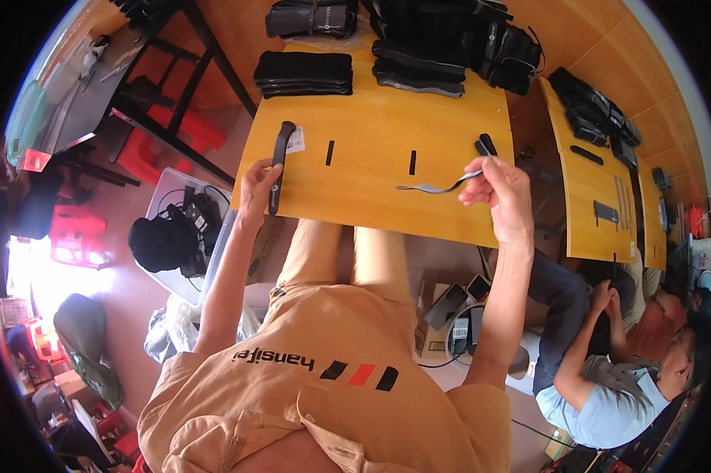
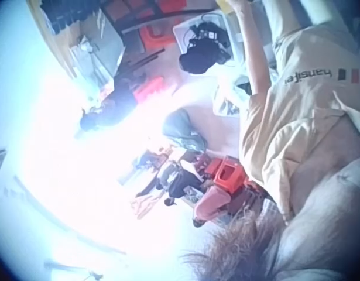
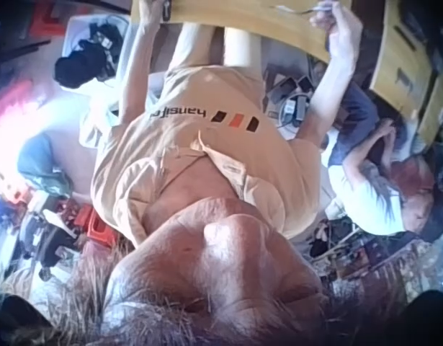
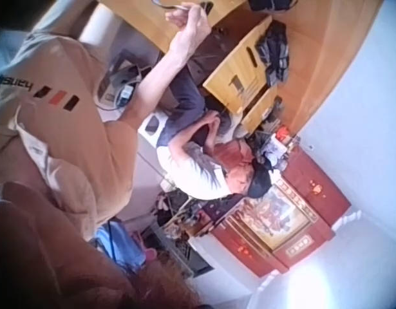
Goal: Inspecting and organizing black fabric straps on a work table.
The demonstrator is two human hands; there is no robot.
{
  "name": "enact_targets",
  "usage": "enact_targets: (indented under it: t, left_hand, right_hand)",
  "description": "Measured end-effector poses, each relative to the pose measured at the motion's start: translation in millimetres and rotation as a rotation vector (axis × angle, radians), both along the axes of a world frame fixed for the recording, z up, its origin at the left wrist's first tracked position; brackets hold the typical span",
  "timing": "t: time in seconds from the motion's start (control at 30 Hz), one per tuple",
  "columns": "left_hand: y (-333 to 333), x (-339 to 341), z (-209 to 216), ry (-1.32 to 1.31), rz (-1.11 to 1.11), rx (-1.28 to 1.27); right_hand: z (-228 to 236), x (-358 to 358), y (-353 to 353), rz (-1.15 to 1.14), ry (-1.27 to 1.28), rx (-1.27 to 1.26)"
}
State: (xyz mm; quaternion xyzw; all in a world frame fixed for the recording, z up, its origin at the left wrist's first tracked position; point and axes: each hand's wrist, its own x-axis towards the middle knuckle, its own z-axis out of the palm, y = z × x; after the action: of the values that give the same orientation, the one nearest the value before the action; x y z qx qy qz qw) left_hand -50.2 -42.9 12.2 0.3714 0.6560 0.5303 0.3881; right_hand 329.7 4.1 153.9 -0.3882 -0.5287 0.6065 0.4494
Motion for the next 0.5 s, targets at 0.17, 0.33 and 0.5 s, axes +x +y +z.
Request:
enact_targets:
  t: [0.17, 0.33, 0.5]
  left_hand:
    - [6.4, 17.4, 8.0, 0.553, 0.077, -0.194]
    - [-6.5, 23.2, 24.8, 0.823, 0.193, -0.160]
    - [-4.2, 69.0, 87.7, 0.571, -0.217, 0.363]
  right_hand:
    - [-9.0, -5.4, -7.6, -0.035, -0.137, -0.032]
    - [-4.9, -17.4, -16.3, 0.079, -0.311, 0.066]
    - [-4.3, -56.4, -28.4, 0.336, -0.358, 0.142]
